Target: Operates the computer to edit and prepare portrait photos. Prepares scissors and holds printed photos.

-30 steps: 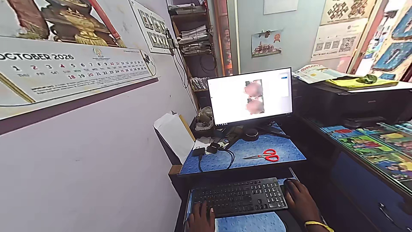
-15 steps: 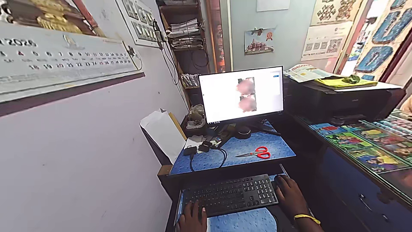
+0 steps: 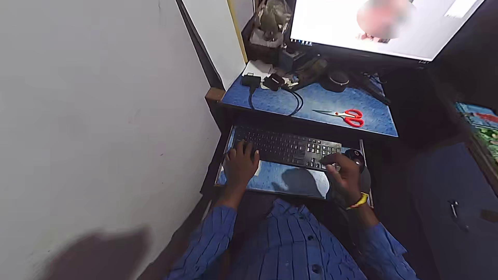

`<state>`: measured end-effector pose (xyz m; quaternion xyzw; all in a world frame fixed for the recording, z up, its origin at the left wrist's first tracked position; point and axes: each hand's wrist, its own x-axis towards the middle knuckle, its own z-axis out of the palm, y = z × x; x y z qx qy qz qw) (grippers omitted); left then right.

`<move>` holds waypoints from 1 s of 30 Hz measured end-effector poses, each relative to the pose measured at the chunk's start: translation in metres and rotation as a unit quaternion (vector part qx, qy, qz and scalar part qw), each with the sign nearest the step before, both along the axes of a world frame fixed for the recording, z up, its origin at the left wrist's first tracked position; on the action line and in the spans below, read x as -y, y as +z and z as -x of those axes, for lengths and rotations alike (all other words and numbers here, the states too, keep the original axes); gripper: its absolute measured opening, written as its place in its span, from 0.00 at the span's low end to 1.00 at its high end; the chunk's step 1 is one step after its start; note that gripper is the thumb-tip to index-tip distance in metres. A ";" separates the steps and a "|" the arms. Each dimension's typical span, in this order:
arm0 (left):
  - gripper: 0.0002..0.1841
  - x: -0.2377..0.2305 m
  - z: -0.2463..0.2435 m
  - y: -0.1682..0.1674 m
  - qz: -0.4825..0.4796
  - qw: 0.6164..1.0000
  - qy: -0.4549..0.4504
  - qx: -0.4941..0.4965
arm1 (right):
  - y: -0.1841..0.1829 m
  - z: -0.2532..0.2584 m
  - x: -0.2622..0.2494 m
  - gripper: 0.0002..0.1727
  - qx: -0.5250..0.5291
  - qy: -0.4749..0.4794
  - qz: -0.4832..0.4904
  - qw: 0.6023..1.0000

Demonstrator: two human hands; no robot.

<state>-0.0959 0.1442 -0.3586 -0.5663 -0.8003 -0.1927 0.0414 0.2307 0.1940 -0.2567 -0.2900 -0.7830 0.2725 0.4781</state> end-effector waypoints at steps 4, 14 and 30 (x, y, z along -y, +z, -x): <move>0.31 -0.001 0.002 -0.006 0.001 1.000 -0.002 0.008 | -0.049 0.037 0.002 0.28 0.183 -0.050 0.057 0.980; 0.32 -0.001 0.002 -0.004 0.018 1.000 -0.004 0.020 | -0.046 0.086 -0.005 0.22 0.438 -0.058 -0.070 0.894; 0.31 -0.001 0.001 -0.004 -0.078 0.997 -0.006 -0.020 | -0.015 0.045 -0.027 0.18 0.306 -0.198 -0.076 0.928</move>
